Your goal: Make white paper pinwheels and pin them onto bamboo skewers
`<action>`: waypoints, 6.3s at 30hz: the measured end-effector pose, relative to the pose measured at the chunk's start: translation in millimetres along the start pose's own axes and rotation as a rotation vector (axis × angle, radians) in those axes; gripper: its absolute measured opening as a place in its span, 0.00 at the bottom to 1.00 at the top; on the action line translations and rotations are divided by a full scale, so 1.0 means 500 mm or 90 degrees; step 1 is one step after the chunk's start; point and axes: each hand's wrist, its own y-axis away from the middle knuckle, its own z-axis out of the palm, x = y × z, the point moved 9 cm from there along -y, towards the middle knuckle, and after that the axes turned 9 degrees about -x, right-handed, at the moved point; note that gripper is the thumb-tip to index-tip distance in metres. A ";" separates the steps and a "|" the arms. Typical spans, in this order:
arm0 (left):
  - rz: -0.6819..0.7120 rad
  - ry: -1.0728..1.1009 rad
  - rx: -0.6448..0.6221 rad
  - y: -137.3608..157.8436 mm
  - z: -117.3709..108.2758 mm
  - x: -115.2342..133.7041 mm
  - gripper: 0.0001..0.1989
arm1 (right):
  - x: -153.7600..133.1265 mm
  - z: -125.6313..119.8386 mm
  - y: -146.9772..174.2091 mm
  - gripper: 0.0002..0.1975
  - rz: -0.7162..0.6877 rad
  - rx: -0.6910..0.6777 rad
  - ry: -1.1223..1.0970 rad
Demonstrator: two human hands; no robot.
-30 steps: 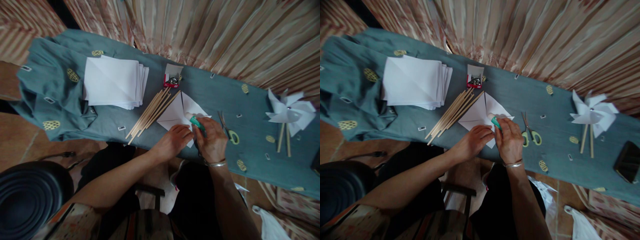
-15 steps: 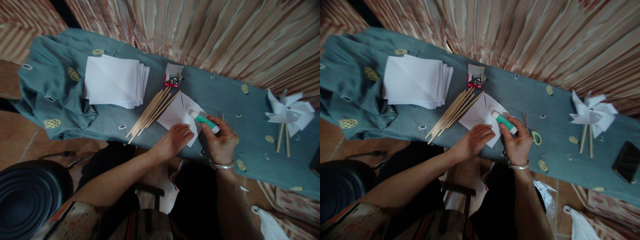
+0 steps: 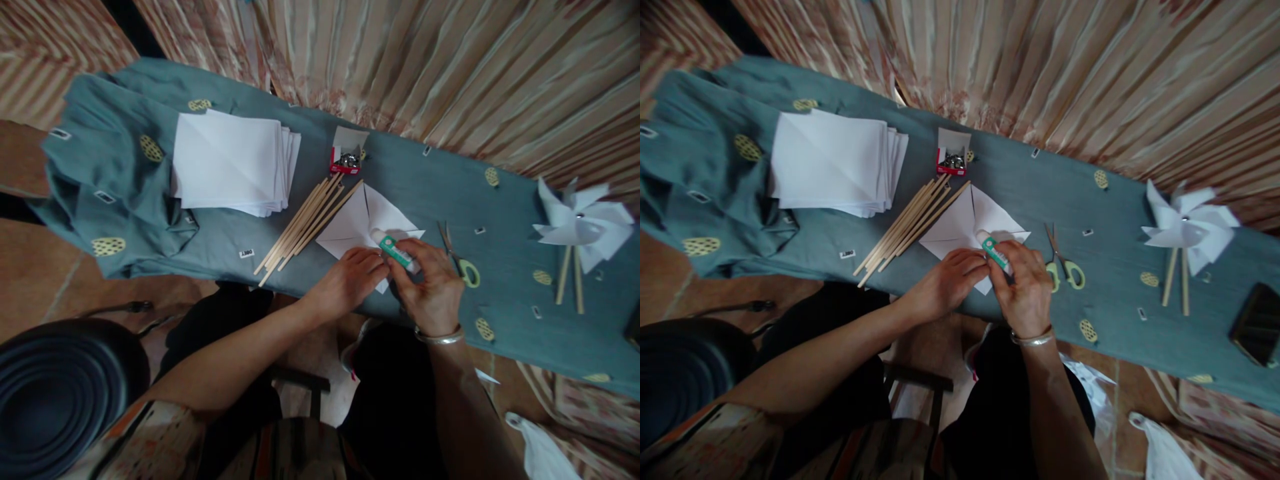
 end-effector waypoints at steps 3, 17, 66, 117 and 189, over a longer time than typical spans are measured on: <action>0.005 0.003 0.005 0.001 0.001 0.000 0.12 | 0.000 0.001 0.001 0.09 0.002 -0.002 0.013; -0.015 -0.016 -0.004 -0.004 0.005 -0.003 0.11 | 0.024 0.002 -0.012 0.10 0.078 0.049 -0.031; -0.035 -0.049 -0.041 -0.012 0.014 -0.004 0.15 | 0.025 0.012 -0.031 0.18 0.151 -0.082 -0.081; -0.031 -0.054 -0.018 -0.013 0.015 -0.004 0.14 | 0.009 0.004 -0.041 0.16 0.121 -0.070 -0.008; -0.079 0.087 0.098 0.034 -0.111 -0.030 0.24 | 0.080 0.109 0.027 0.20 0.504 -0.078 -0.901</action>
